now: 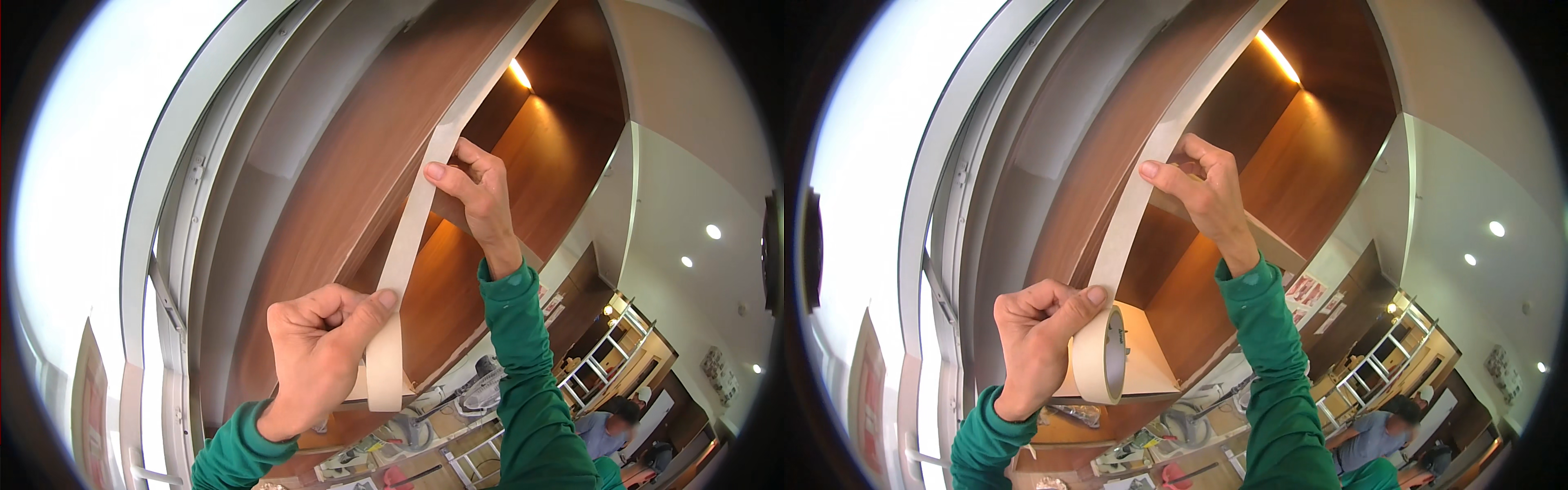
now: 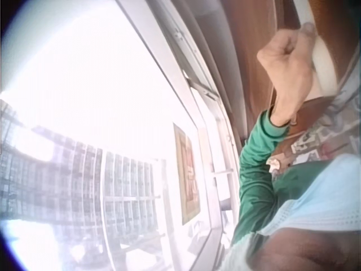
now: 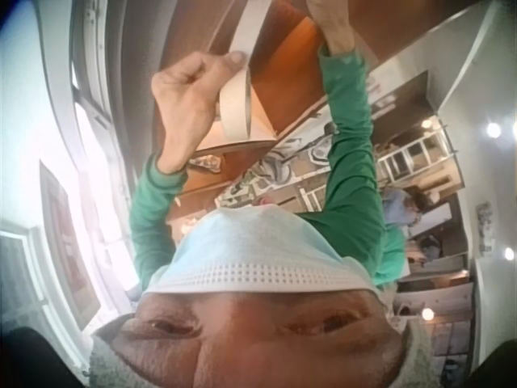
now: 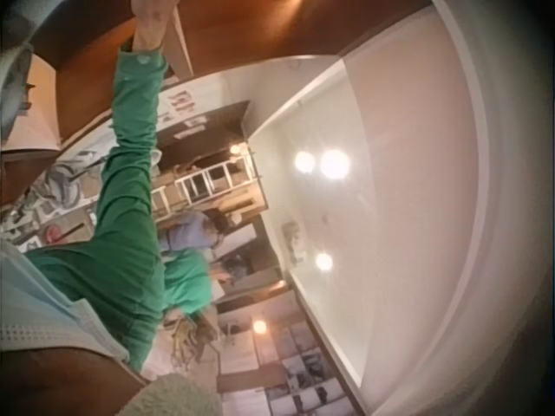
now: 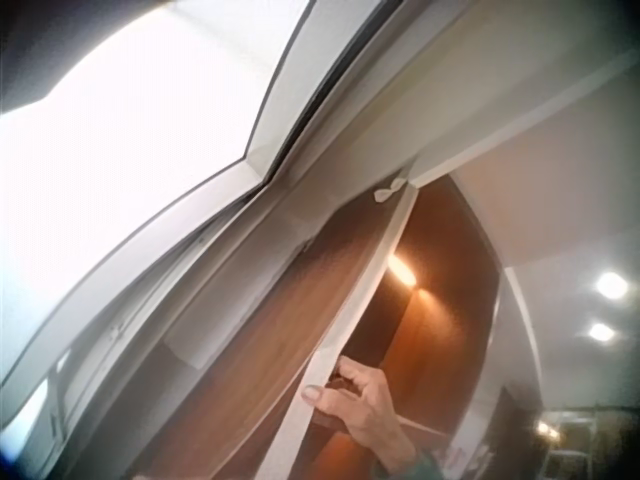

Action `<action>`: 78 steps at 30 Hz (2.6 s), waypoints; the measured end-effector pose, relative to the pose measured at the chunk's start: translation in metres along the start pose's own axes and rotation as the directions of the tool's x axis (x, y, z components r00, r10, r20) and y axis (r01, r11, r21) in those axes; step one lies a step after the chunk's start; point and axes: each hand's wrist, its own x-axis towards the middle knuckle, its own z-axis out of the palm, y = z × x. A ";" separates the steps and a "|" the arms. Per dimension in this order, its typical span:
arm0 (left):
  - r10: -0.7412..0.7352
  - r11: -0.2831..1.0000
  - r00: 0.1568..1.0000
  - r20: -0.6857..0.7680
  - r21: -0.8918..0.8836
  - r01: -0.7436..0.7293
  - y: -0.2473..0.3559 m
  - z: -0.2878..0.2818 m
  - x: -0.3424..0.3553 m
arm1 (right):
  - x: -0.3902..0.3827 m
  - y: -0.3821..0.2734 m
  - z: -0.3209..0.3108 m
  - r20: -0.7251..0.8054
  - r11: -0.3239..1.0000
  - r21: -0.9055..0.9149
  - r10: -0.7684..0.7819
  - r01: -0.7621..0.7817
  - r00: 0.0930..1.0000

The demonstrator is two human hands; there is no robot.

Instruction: The person applies masking tape along the edge of a wooden cabinet shelf, then uses a brush to apply a dark liquid to the taped seam. The person handles a plastic-wrapped item and a small container of liquid during the process.

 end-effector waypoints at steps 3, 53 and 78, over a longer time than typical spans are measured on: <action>-0.016 1.000 1.000 0.012 0.012 0.016 -0.003 -0.002 0.001 | -0.002 -0.007 0.000 -0.024 0.999 -0.028 -0.028 0.027 0.999; -0.036 0.999 0.999 -0.021 0.028 0.037 -0.039 -0.017 0.040 | 0.003 -0.004 0.010 -0.082 1.000 0.022 0.009 -0.007 0.997; -0.009 0.997 0.997 -0.079 0.082 0.015 -0.040 -0.016 0.038 | 0.017 0.000 0.001 -0.189 0.996 -0.085 0.008 -0.024 0.982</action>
